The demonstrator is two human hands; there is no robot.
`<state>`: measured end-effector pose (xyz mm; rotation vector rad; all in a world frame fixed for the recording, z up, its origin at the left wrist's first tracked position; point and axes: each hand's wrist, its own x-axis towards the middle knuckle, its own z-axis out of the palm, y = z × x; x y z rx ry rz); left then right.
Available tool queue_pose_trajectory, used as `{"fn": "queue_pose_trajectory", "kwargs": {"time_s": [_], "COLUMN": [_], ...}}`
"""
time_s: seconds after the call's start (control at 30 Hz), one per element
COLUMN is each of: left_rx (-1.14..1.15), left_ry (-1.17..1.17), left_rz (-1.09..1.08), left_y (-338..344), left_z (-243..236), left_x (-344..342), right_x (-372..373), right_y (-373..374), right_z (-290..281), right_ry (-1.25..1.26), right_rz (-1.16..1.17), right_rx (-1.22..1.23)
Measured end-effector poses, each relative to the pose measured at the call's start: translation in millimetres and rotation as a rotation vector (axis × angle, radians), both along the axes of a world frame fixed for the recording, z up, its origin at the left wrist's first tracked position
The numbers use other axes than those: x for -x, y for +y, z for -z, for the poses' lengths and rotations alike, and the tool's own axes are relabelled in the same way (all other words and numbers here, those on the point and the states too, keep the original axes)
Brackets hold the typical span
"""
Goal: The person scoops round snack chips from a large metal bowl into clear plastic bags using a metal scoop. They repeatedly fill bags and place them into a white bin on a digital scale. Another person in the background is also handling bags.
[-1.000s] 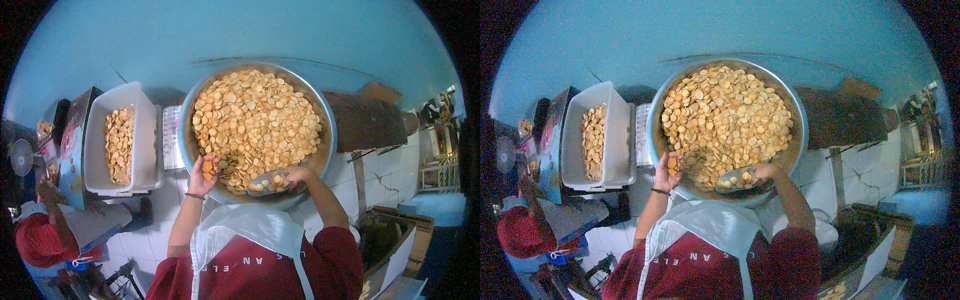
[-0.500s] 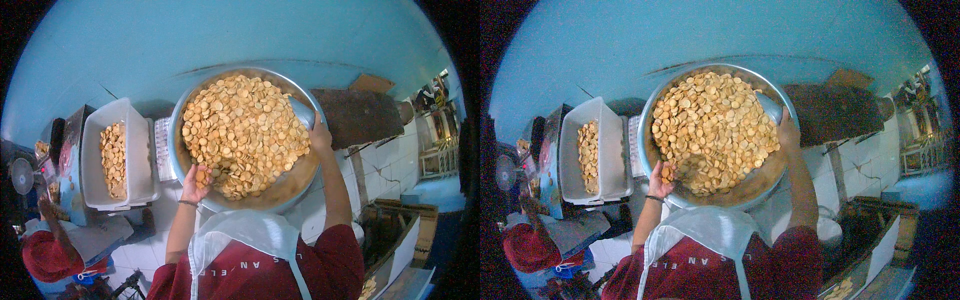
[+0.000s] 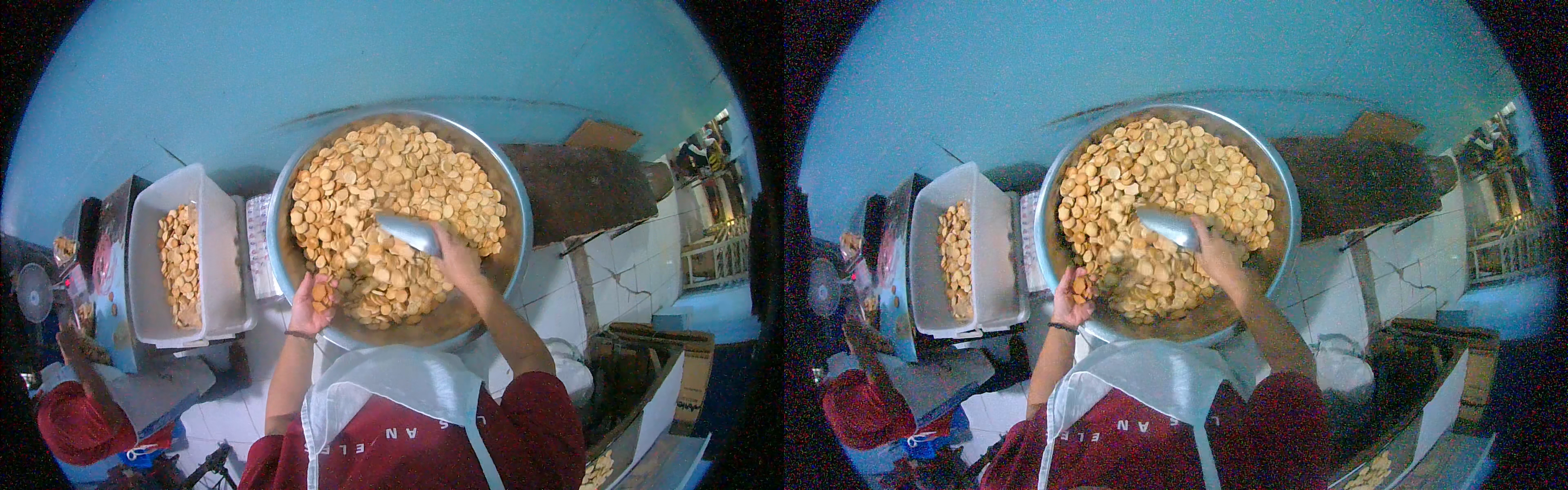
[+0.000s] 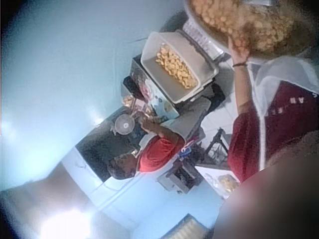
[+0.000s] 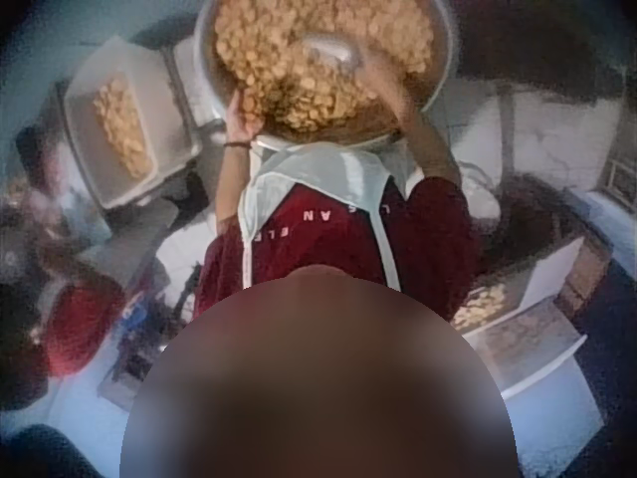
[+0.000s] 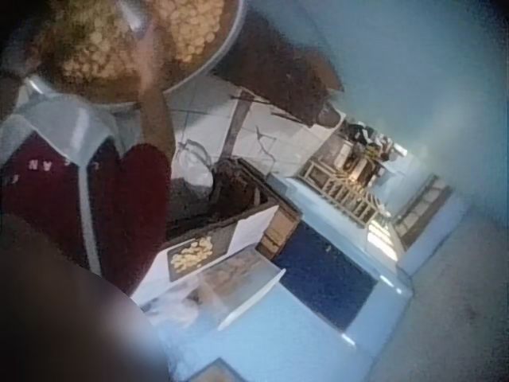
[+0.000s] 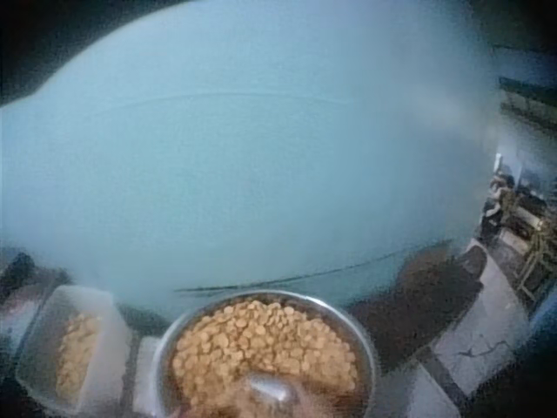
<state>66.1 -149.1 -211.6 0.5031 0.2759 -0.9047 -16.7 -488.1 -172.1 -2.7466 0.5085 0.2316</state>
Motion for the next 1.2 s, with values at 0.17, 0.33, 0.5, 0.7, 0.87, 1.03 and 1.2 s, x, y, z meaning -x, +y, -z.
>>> {"fn": "queue_pose_trajectory", "kwargs": {"time_s": [0.17, 0.33, 0.5, 0.7, 0.87, 1.03, 1.2], "left_rx": [-0.019, 0.089, 0.144, 0.229, 0.213, 0.225, 0.216], "left_ry": [0.020, 0.090, 0.104, 0.064, 0.073, -0.003, 0.017], "left_rz": [0.016, 0.046, 0.064, 0.087, 0.082, 0.078, 0.072], "left_y": [1, 1, 4, 5, 4, 4, 6], "left_z": [-1, -3, 2, 9, 3, -1, 0], "left_x": [-2, -3, -4, -5, -3, -4, -3], "right_x": [-7, -8, 13, 32, 14, 0, 1], "right_y": [-86, -139, -109, -44, 14, 53, 7], "right_z": [-14, 17, 64, 94, 64, -15, -65], "right_ry": [-0.260, -0.113, 0.039, -0.037, -0.124, -0.296, -0.116], "right_rz": [0.309, 0.282, 0.463, 0.617, 0.420, 0.081, 0.142], "right_rx": [0.233, 0.447, 0.120, -0.275, -0.315, -0.259, 0.091]}}
